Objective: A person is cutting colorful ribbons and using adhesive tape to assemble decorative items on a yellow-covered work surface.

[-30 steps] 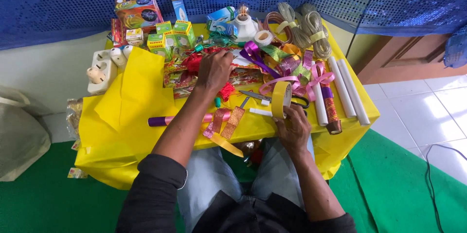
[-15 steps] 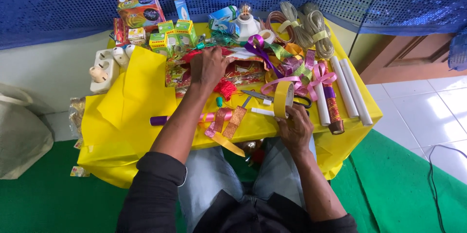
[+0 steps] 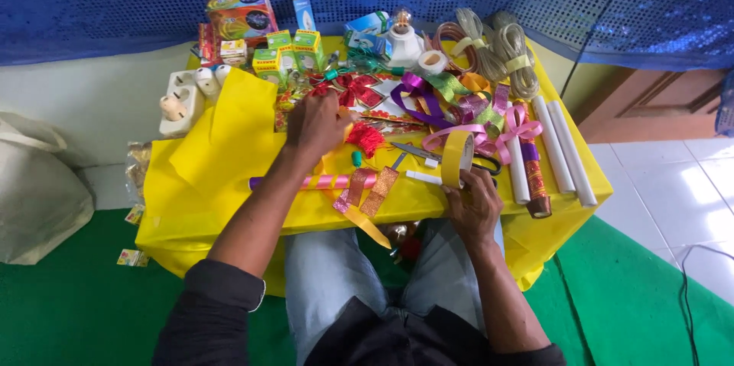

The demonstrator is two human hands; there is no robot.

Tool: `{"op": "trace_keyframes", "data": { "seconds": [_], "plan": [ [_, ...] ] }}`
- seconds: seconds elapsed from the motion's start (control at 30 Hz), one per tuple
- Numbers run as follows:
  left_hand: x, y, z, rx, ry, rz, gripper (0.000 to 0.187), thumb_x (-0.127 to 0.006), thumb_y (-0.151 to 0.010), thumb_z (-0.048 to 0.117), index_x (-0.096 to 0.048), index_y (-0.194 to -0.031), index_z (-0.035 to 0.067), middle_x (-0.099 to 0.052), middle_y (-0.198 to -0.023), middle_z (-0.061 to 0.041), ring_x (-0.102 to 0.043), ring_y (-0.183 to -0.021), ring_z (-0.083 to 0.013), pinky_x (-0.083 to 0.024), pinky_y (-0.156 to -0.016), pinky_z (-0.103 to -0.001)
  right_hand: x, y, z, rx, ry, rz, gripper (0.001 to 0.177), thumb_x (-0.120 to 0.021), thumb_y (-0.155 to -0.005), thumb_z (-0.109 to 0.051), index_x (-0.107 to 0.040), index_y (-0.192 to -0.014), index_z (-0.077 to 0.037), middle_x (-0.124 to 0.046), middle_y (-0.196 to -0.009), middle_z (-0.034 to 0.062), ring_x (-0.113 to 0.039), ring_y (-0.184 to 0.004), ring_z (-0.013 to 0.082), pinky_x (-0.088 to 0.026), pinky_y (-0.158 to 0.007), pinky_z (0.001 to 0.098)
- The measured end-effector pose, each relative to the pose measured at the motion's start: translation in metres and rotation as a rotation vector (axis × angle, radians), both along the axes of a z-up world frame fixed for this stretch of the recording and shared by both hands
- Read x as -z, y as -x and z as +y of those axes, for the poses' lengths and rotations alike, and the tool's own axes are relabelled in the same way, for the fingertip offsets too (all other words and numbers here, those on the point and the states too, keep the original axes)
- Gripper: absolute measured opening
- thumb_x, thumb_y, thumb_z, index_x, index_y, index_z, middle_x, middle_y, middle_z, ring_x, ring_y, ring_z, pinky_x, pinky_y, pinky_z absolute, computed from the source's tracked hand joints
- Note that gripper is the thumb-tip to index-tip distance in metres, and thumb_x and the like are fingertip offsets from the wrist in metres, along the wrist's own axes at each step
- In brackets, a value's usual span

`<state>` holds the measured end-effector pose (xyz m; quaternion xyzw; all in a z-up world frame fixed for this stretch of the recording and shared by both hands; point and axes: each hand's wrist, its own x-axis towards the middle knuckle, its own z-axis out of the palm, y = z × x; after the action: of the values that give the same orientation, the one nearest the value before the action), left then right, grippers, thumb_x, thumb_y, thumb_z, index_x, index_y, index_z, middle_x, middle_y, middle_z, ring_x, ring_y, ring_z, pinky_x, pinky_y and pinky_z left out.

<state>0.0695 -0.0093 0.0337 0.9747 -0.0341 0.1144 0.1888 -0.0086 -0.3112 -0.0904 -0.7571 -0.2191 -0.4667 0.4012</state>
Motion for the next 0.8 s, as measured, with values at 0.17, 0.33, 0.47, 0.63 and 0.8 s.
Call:
{"op": "trace_keyframes", "data": {
  "seconds": [0.17,0.33,0.47,0.63,0.8],
  "plan": [
    [0.033,-0.019,-0.008,0.003,-0.042,0.181,0.031,-0.068,-0.092,0.041,-0.063,-0.109,0.016,-0.076,-0.1,-0.018,-0.075,-0.099,-0.0412,-0.06,-0.079,-0.055,0.0,0.001,-0.001,-0.02,0.004,0.004,0.025,-0.074,-0.097,-0.025,-0.072,-0.105,-0.002,-0.065,-0.09,0.0136,-0.059,-0.065,0.0241,-0.05,-0.052,0.0303],
    [0.038,-0.016,0.006,-0.048,-0.077,0.218,0.012,-0.063,-0.091,0.023,-0.07,-0.1,0.019,-0.077,-0.098,-0.013,-0.076,-0.098,-0.038,-0.062,-0.083,-0.052,-0.001,0.001,0.0,-0.002,0.004,0.032,0.023,-0.073,-0.097,-0.026,-0.072,-0.104,-0.004,-0.064,-0.089,0.0114,-0.057,-0.065,0.0231,-0.048,-0.05,0.0302],
    [-0.006,0.023,0.023,-0.063,0.075,0.089,0.01,-0.068,-0.091,0.02,-0.073,-0.096,0.014,-0.075,-0.098,-0.018,-0.073,-0.1,-0.043,-0.06,-0.085,-0.055,0.0,0.002,0.0,-0.015,-0.005,0.004,0.022,-0.074,-0.097,-0.024,-0.072,-0.105,-0.003,-0.064,-0.09,0.0132,-0.058,-0.065,0.0238,-0.049,-0.051,0.029],
    [-0.015,0.037,0.038,-0.073,0.108,0.016,0.009,-0.071,-0.091,0.02,-0.07,-0.096,0.012,-0.074,-0.097,-0.016,-0.073,-0.098,-0.0412,-0.06,-0.081,-0.053,0.001,0.001,-0.001,-0.032,-0.002,0.01,0.02,-0.074,-0.096,-0.02,-0.072,-0.107,-0.003,-0.065,-0.092,0.0142,-0.059,-0.066,0.0248,-0.049,-0.052,0.0292],
    [-0.021,0.047,0.037,-0.123,0.063,-0.104,0.01,-0.074,-0.095,0.009,-0.072,-0.103,0.004,-0.074,-0.099,-0.021,-0.074,-0.096,-0.0434,-0.06,-0.082,-0.057,0.005,-0.002,-0.002,-0.027,0.007,0.009,0.025,-0.075,-0.096,-0.025,-0.073,-0.105,-0.002,-0.064,-0.09,0.0136,-0.057,-0.065,0.0233,-0.049,-0.051,0.0285]
  ]
}}
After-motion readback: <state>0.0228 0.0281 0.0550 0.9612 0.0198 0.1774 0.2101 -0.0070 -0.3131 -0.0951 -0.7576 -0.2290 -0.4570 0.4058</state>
